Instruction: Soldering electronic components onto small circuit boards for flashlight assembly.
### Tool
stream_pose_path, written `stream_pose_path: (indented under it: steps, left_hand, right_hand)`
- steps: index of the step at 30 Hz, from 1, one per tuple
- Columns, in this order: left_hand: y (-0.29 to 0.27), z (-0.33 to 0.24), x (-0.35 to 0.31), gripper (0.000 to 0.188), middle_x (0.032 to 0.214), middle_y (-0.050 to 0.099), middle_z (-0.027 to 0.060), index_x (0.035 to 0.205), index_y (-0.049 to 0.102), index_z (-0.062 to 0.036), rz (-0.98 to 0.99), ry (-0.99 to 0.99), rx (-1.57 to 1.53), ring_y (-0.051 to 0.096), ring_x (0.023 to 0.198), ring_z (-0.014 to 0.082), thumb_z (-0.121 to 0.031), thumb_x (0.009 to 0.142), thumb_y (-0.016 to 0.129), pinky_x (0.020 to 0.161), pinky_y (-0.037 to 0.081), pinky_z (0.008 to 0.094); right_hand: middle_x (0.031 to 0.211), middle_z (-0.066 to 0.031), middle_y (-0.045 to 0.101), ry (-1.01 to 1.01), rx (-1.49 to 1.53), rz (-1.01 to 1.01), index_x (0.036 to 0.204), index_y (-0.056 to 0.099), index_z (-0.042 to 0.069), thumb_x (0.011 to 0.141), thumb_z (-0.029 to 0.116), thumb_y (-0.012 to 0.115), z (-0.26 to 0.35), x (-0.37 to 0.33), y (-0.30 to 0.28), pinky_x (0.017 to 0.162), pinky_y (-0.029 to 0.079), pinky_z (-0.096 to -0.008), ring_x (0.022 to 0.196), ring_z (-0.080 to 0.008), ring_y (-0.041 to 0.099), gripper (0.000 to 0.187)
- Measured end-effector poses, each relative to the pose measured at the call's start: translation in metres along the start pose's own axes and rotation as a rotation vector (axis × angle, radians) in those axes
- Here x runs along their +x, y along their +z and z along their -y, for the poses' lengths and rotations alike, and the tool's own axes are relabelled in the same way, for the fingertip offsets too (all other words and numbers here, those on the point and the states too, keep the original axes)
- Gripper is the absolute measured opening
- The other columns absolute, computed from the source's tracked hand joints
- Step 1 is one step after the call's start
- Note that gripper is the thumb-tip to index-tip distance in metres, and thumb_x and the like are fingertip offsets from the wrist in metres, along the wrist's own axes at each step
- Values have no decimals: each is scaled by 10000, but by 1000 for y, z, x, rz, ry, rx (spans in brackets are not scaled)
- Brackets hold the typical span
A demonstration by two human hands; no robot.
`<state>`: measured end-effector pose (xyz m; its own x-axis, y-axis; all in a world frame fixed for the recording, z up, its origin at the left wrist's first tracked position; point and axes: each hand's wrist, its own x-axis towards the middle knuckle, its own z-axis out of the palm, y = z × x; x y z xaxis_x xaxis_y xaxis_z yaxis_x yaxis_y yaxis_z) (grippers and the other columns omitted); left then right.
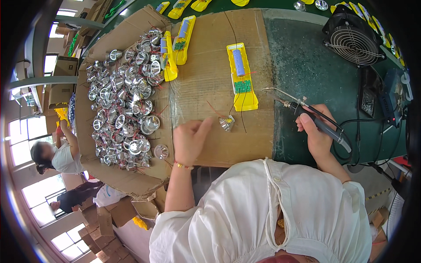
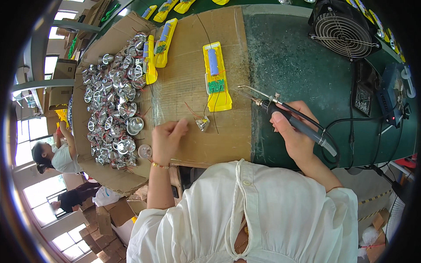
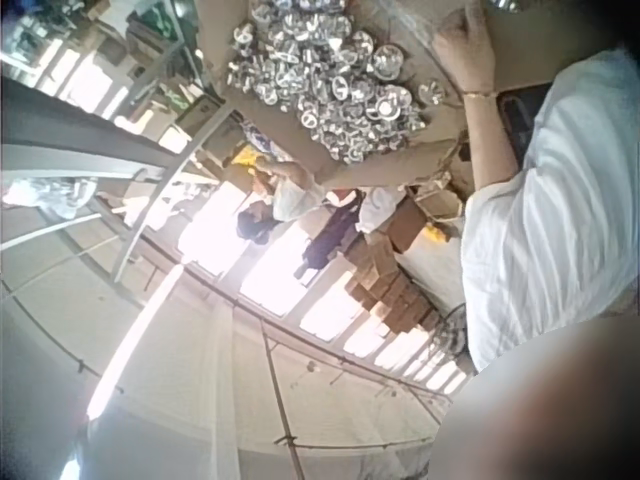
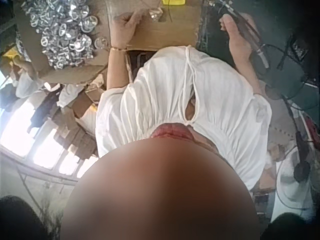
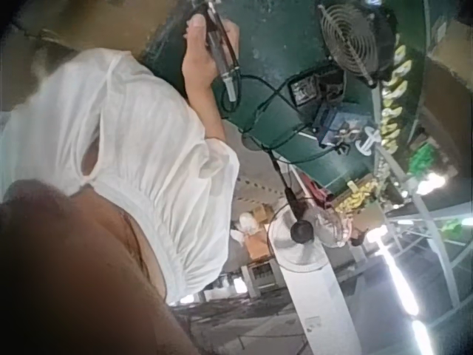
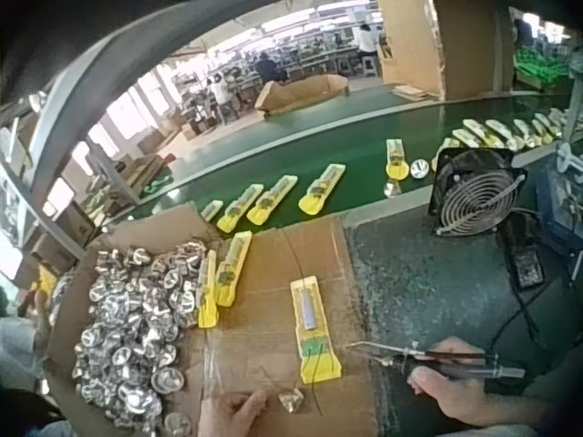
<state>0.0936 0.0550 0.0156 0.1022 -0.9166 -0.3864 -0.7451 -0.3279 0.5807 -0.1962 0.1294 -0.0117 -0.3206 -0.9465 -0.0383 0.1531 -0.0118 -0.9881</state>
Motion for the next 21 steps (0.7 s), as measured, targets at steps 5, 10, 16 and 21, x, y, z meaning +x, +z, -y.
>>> stream_pose_path:
  steps: [5,10,16,21]
  left_hand:
    - [34,-8,24,187,777,649,90,766,685,-60,-313,379,196,625,689,270,-244,774,717,631,491,372]
    - [33,-23,28,81,817,633,91,799,652,-28,-74,383,-50,621,772,215,-107,816,660,655,490,331]
    - [48,-36,26,88,870,617,93,794,668,13,32,443,-474,604,758,167,-72,781,683,660,491,284]
    - [60,-41,31,115,873,604,81,751,685,19,-25,436,-353,588,750,151,-86,727,725,636,487,269]
  right_hand:
    - [735,-80,646,-39,-85,38,947,577,-18,844,138,687,-1,0,5,546,464,-210,621,-83,579,217]
    - [730,-59,646,-86,-104,27,927,584,-12,834,136,694,1,-1,4,545,449,-205,622,-68,569,206]
    - [703,-27,619,-109,-183,55,884,603,5,813,110,700,-4,4,17,545,435,-205,616,-47,545,159]
    - [708,-17,611,-96,-201,54,879,607,8,804,105,708,-4,10,24,541,429,-204,610,-45,535,159]
